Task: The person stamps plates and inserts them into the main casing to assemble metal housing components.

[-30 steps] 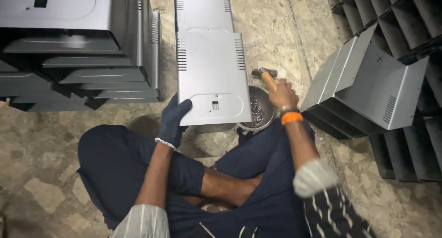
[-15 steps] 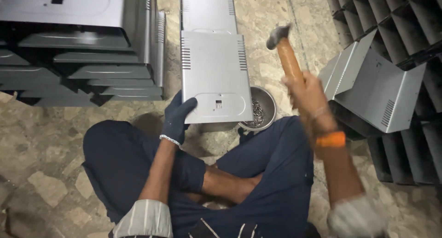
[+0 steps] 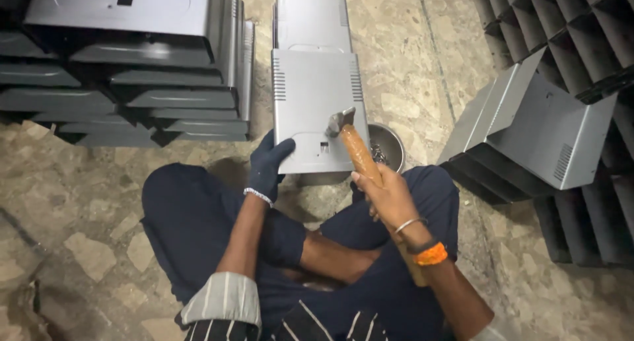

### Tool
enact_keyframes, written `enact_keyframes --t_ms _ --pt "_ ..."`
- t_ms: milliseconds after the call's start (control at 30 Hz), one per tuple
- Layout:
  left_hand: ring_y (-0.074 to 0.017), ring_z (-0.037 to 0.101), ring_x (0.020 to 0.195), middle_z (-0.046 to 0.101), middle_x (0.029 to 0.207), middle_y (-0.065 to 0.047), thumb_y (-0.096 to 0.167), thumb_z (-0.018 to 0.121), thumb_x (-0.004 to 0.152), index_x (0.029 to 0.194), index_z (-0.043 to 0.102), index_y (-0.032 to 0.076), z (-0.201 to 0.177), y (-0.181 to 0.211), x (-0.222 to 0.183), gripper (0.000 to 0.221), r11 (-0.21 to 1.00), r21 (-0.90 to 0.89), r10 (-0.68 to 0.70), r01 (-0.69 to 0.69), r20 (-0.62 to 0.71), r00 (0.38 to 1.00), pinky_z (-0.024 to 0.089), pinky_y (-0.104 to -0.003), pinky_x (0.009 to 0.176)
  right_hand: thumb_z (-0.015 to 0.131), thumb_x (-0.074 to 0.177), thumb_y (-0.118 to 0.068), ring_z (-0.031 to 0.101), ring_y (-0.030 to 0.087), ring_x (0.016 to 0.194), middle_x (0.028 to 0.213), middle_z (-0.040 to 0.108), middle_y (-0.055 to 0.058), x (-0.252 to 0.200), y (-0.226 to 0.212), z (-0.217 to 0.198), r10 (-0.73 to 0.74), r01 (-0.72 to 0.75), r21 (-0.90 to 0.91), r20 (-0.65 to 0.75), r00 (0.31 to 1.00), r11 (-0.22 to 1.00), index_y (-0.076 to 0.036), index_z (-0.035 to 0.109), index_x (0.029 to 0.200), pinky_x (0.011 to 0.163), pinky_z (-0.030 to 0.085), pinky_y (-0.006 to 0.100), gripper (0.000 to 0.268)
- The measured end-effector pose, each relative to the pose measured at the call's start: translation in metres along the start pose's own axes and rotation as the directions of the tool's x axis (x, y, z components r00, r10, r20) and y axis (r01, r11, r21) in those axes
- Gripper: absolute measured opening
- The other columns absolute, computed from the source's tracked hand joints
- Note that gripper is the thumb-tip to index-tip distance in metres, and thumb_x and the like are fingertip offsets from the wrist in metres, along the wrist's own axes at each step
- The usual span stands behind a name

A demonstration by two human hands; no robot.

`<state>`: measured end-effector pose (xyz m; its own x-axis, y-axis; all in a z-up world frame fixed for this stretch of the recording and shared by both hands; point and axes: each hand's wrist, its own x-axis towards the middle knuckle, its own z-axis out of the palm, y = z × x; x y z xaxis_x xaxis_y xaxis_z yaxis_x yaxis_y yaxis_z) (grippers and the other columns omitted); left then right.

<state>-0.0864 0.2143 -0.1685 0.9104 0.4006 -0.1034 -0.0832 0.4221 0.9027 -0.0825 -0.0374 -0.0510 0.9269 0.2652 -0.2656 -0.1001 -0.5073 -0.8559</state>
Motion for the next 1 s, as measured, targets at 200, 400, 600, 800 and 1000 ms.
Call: enact_keyframes --t_ms 200,400,600,800,1000 --pt "-0.0186 0.068 0.098 0.074 0.117 -0.011 0.02 0.071 0.087 0.137 0.063 -0.002 0.003 0.009 -0.003 0.055 0.995 0.08 -0.047 0.05 -0.04 0.998 0.054 -0.032 0.085 0.069 0.091 -0.037 0.056 0.011 0.042 0.058 0.058 0.001 0.009 -0.02 -0.011 0.017 -0.015 -0.121 0.018 1.0 0.993 -0.005 0.065 0.098 0.038 0.047 0.028 0.032" --pt "-0.0172 0.069 0.099 0.074 0.117 -0.01 0.021 0.072 0.086 0.137 0.062 -0.001 0.004 0.007 -0.001 0.056 1.0 0.011 -0.029 0.029 -0.008 1.0 0.055 -0.03 0.086 0.067 0.104 -0.035 0.057 0.007 0.058 0.074 0.059 -0.001 -0.029 -0.091 -0.061 -0.471 0.491 -0.009 -0.295 0.831 0.871 -0.001 0.061 0.105 0.049 0.05 0.024 0.035" --pt "-0.0173 0.07 0.098 0.074 0.117 -0.01 0.018 0.072 0.085 0.136 0.063 -0.002 0.007 0.014 -0.004 0.055 0.999 -0.014 -0.044 0.044 -0.017 0.999 0.055 -0.03 0.085 0.068 0.097 -0.032 0.067 0.014 0.064 0.072 0.069 0.003 -0.024 0.001 -0.003 -0.521 0.511 -0.128 -0.345 0.781 0.85 -0.001 0.07 0.096 0.056 0.055 0.032 0.032" --pt "-0.017 0.07 0.1 0.073 0.118 -0.008 0.013 0.073 0.084 0.135 0.062 0.0 -0.004 -0.001 0.003 0.054 0.997 -0.081 -0.015 0.014 -0.012 1.0 0.056 -0.031 0.088 0.077 0.084 -0.027 0.06 0.014 0.052 0.065 0.068 0.005 -0.039 -0.061 -0.01 -0.127 0.113 -0.221 -0.051 0.991 0.969 -0.002 0.073 0.108 0.049 0.048 0.032 0.035" --pt "-0.0162 0.07 0.097 0.075 0.114 -0.009 0.017 0.073 0.088 0.131 0.066 -0.002 0.002 -0.005 0.003 0.048 1.0 -0.022 -0.003 0.002 -0.02 1.0 0.056 -0.03 0.085 0.07 0.1 -0.026 0.062 0.007 0.059 0.071 0.066 0.003 -0.058 -0.125 -0.033 -0.525 0.602 0.059 -0.427 0.736 0.796 -0.005 0.068 0.098 0.052 0.05 0.026 0.022"
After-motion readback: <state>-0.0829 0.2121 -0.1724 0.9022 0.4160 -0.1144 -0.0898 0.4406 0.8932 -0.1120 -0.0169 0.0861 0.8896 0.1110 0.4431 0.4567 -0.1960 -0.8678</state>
